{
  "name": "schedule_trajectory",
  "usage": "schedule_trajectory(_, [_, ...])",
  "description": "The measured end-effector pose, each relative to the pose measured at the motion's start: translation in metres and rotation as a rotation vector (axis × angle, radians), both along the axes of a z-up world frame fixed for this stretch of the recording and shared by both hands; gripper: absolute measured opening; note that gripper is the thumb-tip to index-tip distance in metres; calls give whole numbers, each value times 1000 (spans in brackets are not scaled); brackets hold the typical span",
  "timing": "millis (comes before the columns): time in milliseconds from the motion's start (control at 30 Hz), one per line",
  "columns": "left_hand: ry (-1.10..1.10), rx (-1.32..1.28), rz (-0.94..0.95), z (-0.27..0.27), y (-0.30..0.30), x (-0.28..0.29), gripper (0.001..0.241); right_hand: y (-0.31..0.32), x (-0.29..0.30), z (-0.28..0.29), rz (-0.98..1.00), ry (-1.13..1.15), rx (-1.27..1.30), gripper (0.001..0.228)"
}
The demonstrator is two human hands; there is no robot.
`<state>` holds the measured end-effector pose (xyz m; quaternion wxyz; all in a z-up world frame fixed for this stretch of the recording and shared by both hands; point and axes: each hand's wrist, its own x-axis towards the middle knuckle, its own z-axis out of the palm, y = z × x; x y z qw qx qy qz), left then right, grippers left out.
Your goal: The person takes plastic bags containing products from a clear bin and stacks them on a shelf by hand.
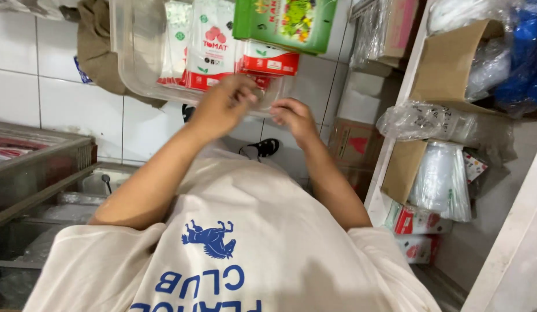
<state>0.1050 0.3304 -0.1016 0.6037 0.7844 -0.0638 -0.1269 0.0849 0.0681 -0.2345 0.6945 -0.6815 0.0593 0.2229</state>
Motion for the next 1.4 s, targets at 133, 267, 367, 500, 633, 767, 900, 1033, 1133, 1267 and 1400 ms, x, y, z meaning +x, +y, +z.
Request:
schedule_trajectory(133, [128,177,86,-28,76,23,30,64,13,-97,147,-46,-381,32])
schedule_trajectory(267, [183,342,41,-71,135,56,30,105,25,-140,188,43,-508,42])
schedule_trajectory(367, [128,443,-65,-120,159,87,31,126,43,-163,172,114,-552,48])
schedule_trajectory(500, [24,554,-255,-180,169,136,35,148,70,-190,139,374,-566,41])
schedule_trajectory(633, [37,770,-481,-232,148,191,51,167,77,-215,60,363,-544,43])
schedule_trajectory(767, [-58,995,-682,-270,120,240,74,181,79,-211,-34,418,-591,45])
schedule_trajectory(900, [-161,1064,-680,-296,103,270,85,183,81,-196,-57,420,-690,48])
schedule_trajectory(1033, [-61,1144,-697,-301,100,282,82,184,83,-189,-72,337,-746,53])
schedule_trajectory(1133, [-41,1135,-631,-299,112,281,80,181,79,-196,-37,231,-895,50])
schedule_trajectory(1267, [-22,1021,-512,-305,137,270,73,182,76,-208,-91,297,-819,54])
schedule_trajectory(1400, [-6,651,-251,-329,161,256,55,183,74,-204,-152,294,-790,57])
